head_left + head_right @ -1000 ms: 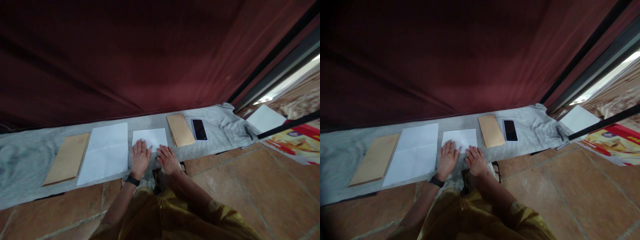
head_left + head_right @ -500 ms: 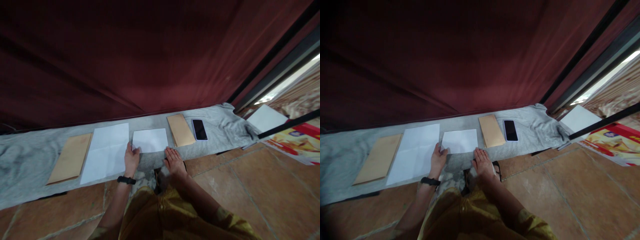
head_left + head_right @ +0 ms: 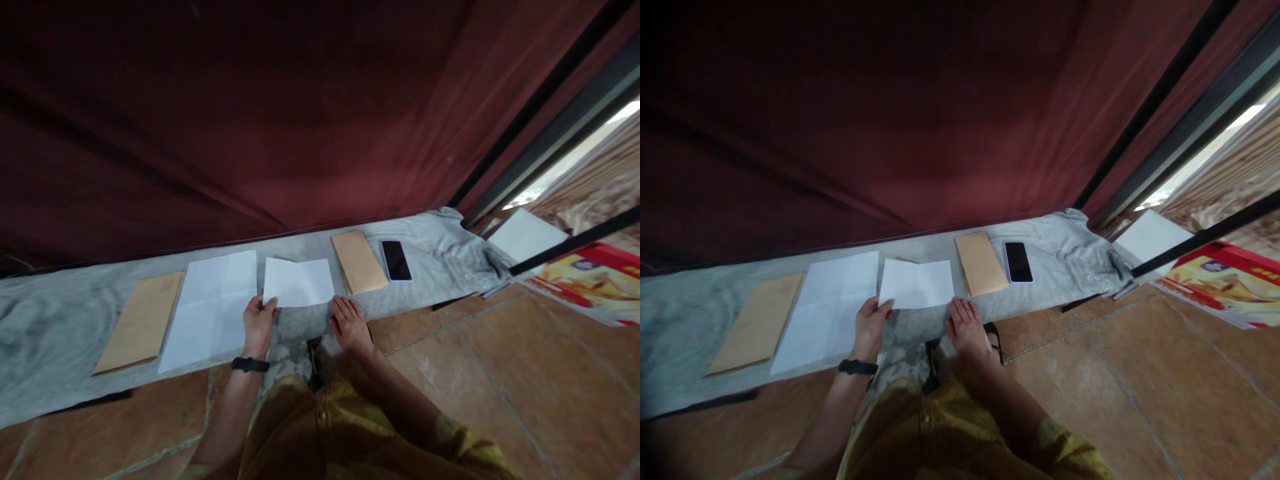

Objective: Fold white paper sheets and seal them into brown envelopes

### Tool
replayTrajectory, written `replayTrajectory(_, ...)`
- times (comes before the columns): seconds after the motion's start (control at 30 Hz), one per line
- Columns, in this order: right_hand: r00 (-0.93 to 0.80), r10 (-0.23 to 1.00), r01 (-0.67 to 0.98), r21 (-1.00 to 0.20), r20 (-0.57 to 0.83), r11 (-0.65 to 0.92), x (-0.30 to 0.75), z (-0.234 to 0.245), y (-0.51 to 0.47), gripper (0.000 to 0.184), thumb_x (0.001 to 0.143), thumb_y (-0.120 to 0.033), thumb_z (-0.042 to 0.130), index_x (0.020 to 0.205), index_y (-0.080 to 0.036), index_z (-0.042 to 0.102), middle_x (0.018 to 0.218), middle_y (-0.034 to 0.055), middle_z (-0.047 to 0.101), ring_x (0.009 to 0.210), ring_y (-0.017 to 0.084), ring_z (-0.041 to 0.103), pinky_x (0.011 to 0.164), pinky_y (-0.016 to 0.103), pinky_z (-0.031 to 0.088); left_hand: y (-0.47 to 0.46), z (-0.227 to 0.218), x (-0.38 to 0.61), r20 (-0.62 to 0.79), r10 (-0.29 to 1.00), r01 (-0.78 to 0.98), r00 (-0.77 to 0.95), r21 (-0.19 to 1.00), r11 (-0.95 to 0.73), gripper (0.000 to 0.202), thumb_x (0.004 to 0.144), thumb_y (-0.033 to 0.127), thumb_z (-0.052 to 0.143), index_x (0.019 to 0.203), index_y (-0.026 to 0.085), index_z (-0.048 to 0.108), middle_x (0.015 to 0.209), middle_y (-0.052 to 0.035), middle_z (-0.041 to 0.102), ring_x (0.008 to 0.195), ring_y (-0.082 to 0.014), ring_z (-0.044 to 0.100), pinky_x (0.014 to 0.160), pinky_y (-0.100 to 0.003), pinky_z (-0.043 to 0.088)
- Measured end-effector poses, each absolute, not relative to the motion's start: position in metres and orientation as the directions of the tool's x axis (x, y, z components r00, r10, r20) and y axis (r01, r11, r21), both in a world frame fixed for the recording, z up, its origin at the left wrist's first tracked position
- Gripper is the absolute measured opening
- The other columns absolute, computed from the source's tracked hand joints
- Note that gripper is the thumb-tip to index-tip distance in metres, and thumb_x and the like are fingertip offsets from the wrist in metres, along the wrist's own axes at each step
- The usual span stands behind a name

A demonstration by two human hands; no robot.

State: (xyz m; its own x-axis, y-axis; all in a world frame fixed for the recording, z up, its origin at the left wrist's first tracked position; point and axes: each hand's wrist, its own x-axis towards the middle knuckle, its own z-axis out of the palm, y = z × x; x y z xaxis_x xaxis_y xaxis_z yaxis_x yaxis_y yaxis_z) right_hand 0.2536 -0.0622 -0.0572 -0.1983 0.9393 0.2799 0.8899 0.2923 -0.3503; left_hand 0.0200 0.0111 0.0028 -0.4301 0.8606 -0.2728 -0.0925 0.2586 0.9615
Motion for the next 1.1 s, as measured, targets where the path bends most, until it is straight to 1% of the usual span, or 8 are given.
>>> replayTrajectory(0.23,-0.193,0.939,0.864,-0.405,0.286,0.300,0.241,-0.042,-0.057,0.053,0.101,-0.022,0.045,0.152,-0.009,0.044,0.155,0.0152,0.048,0.145,0.028,0.042,0.121,0.048,0.036,0.005,0.022,0.024,-0.267,0.881,-0.178,-0.391,0.961,0.212,0.032,0.057,0.032,0.082,0.079,0.019,0.063,0.065,0.0066,0.062,0.055,-0.0088,0.055,0.058,-0.022,0.044)
replayTrajectory(0.43,-0.212,0.922,0.806,-0.476,0.324,0.352,0.210,-0.015,-0.043,0.056,0.101,-0.025,0.047,0.155,-0.014,0.041,0.155,0.0129,0.049,0.143,0.027,0.043,0.119,0.046,0.036,-0.003,0.042,0.037,-0.197,0.923,-0.125,-0.330,0.978,0.164,0.027,0.065,0.036,0.079,0.083,0.020,0.065,0.071,0.0052,0.063,0.061,-0.0096,0.055,0.061,-0.022,0.044)
replayTrajectory(0.6,-0.119,0.941,0.798,-0.534,0.317,0.281,0.191,-0.006,-0.037,0.051,0.101,-0.034,0.054,0.148,-0.014,0.051,0.143,0.0144,0.059,0.130,0.028,0.053,0.111,0.042,0.043,-0.012,0.052,0.055,-0.146,0.953,-0.068,-0.265,0.989,0.133,0.027,0.070,0.039,0.077,0.086,0.019,0.067,0.073,0.0030,0.064,0.064,-0.0113,0.054,0.063,-0.023,0.044)
replayTrajectory(0.7,-0.056,0.951,0.777,-0.585,0.304,0.233,0.190,-0.006,-0.035,0.040,0.100,-0.026,0.053,0.138,-0.017,0.061,0.134,0.0134,0.064,0.120,0.027,0.058,0.106,0.042,0.046,-0.019,0.055,0.064,-0.130,0.969,-0.063,-0.208,0.991,0.120,0.031,0.071,0.042,0.079,0.088,0.019,0.068,0.076,0.0018,0.065,0.068,-0.0123,0.057,0.067,-0.024,0.047)
replayTrajectory(0.8,0.021,0.953,0.671,-0.711,0.303,0.211,0.195,-0.006,-0.031,0.035,0.098,-0.017,0.049,0.127,-0.019,0.069,0.125,0.0112,0.069,0.114,0.025,0.062,0.104,0.040,0.048,-0.023,0.052,0.069,-0.140,0.971,-0.143,-0.192,0.983,0.113,0.040,0.074,0.052,0.079,0.094,0.019,0.068,0.086,-0.0005,0.068,0.079,-0.0146,0.062,0.072,-0.025,0.050)
replayTrajectory(0.93,0.150,0.948,0.408,-0.891,0.280,0.199,0.202,-0.008,-0.025,0.029,0.100,-0.024,0.048,0.113,-0.022,0.074,0.114,0.0077,0.072,0.109,0.021,0.066,0.102,0.034,0.050,-0.023,0.039,0.067,-0.323,0.918,-0.349,-0.230,0.908,0.233,0.046,0.084,0.061,0.069,0.104,0.020,0.066,0.108,-0.0078,0.071,0.095,-0.0195,0.069,0.077,-0.031,0.056)
replayTrajectory(1.03,0.201,0.952,0.279,-0.945,0.231,0.171,0.203,-0.011,-0.027,0.026,0.100,-0.031,0.050,0.103,-0.022,0.074,0.108,0.0074,0.072,0.103,0.021,0.066,0.098,0.034,0.051,-0.019,0.028,0.068,-0.533,0.831,-0.461,-0.160,0.784,0.415,0.032,0.091,0.047,0.066,0.105,0.019,0.063,0.105,-0.0108,0.073,0.094,-0.0207,0.072,0.080,-0.034,0.058)
replayTrajectory(1.1,0.228,0.952,0.221,-0.963,0.206,0.156,0.201,-0.013,-0.030,0.025,0.099,-0.031,0.051,0.103,-0.021,0.073,0.108,0.0077,0.070,0.103,0.021,0.065,0.098,0.034,0.051,-0.016,0.023,0.073,-0.615,0.786,-0.508,-0.063,0.698,0.505,0.021,0.093,0.035,0.067,0.103,0.017,0.063,0.099,-0.0112,0.074,0.089,-0.0202,0.074,0.079,-0.033,0.059)
